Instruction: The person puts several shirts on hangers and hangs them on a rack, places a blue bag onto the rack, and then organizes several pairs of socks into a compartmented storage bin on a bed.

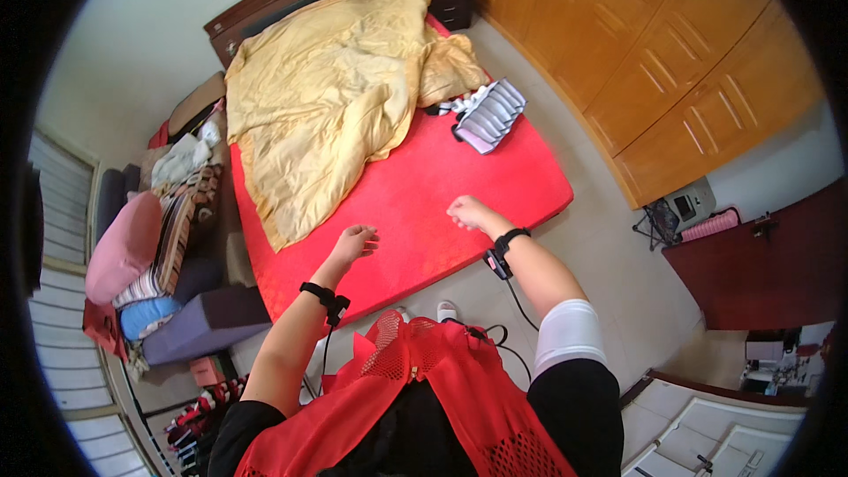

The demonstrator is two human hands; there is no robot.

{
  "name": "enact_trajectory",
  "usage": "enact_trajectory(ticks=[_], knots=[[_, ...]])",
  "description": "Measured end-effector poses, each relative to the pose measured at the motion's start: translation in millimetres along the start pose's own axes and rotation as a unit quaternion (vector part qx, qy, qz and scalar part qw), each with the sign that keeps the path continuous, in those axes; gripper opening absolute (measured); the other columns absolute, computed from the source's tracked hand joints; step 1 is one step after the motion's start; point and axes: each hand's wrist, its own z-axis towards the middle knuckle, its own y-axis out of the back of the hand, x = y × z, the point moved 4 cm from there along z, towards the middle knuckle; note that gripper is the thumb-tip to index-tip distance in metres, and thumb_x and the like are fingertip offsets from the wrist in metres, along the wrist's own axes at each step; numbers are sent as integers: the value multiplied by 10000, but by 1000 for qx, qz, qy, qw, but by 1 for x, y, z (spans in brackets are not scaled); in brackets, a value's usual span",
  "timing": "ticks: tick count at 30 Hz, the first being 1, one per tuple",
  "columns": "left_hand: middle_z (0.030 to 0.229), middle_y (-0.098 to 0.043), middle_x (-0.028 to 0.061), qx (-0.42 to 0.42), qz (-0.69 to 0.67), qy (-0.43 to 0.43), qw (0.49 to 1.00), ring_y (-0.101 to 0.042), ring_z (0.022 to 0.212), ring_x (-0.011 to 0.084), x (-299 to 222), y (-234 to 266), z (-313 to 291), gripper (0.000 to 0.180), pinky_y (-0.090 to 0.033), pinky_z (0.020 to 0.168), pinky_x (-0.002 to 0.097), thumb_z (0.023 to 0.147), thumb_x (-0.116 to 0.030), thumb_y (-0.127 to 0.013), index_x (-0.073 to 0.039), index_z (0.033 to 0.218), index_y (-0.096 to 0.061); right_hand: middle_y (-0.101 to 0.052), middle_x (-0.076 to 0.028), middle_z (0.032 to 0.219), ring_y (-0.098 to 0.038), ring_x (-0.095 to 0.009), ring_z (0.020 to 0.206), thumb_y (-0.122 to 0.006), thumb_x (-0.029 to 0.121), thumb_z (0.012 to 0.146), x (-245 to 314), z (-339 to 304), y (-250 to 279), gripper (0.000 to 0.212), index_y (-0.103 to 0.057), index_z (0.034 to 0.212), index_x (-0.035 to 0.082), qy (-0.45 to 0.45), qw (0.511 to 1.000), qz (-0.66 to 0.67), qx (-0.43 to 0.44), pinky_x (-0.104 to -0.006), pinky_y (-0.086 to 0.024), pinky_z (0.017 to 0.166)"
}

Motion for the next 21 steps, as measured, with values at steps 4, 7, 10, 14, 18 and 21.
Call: enact_trajectory(ticks=[4,7,10,14,18,21], knots=[[996,-695,57,31,16,4,999,-669,849,171,-16,-40,61,275,-547,760,331,1018,-314,-605,-61,1122,-639,-676,-27,891,-621,-134,723,-631,303,976,-48,2,65,214,-640,1077,114,-34,992,79,-93,-307,-499,575],[988,-691,54,40,14,3,999,-667,839,172,-24,-75,108,258,-547,751,331,1011,-297,-614,-62,1116,-638,-701,-44,985,-660,-156,837,-597,326,1002,-85,23,102,252,-642,1126,112,-69,986,108,-103,-334,-543,713],[989,-685,57,28,27,3,999,-667,838,170,-23,-104,163,245,-549,752,340,1001,-277,-626,-55,1102,-639,-696,-54,1010,-658,-159,836,-580,373,1010,-114,63,136,305,-617,1168,115,-70,984,131,-103,-335,-544,709],[1005,-689,100,-46,125,-69,989,-679,858,205,-32,-134,244,292,-559,770,369,970,-259,-656,-20,1136,-638,-680,-66,1042,-640,-181,856,-549,411,1016,-153,138,179,361,-587,1222,117,-59,972,187,-127,-344,-529,719],[1137,-653,203,-146,269,-191,933,-694,947,302,-74,-175,316,396,-565,852,408,922,-233,-684,10,1228,-619,-652,-90,1207,-624,-217,1013,-530,411,1016,-197,224,213,434,-558,1343,127,-28,966,217,-138,-393,-506,828],[1248,-605,247,-156,267,-186,932,-681,1014,354,-94,-208,373,427,-557,904,436,904,-217,-690,-4,1266,-611,-596,-99,1348,-582,-248,1144,-513,398,1019,-224,286,237,498,-505,1450,147,34,955,234,-177,-432,-470,925]])
